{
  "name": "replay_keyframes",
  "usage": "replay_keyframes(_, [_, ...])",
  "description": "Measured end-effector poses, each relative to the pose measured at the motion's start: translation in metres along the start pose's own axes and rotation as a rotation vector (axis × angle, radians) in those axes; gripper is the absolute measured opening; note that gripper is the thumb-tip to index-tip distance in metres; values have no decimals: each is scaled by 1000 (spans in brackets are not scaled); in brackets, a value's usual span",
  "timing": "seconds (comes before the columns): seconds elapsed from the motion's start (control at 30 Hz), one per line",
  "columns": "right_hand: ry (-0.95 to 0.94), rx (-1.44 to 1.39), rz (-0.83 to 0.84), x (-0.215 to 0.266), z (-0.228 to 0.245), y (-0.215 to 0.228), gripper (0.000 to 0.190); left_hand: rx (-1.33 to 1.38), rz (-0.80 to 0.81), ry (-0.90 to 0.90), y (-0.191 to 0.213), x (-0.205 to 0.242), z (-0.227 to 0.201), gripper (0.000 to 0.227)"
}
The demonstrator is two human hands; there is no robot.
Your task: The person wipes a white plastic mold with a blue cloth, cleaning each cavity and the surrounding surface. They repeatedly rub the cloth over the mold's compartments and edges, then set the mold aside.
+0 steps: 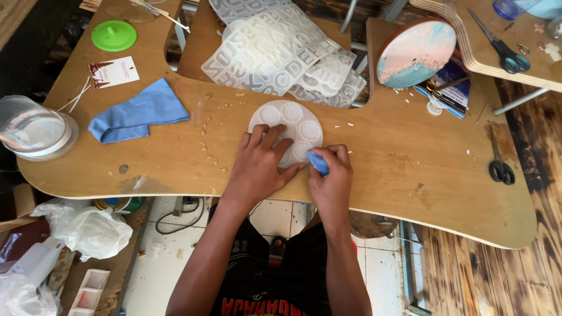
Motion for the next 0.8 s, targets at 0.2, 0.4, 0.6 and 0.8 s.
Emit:
replay_keyframes(0.2, [126,272,35,3,21,3,22,10,44,27,-8,3,4,48])
replay_keyframes(0.4, [182,338,110,-4,20,7,19,28,92,58,-7,2,4,46])
replay_keyframes(0.6, [181,267,149,-7,19,11,15,46,91,61,-3,-1,3,44])
replay_keyframes(0.8, [134,159,222,-14,13,14,12,51,105,56,-2,-3,3,42])
Point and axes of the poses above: each hand's wrist, its own x-axis away from the middle knuckle, its own y-axis out of the back of the hand, z = x × y, the point moved 1 cm from there along -x, towards the middle knuckle, and after that the axes turned 4 degrees about -y, right-handed, at the moved point
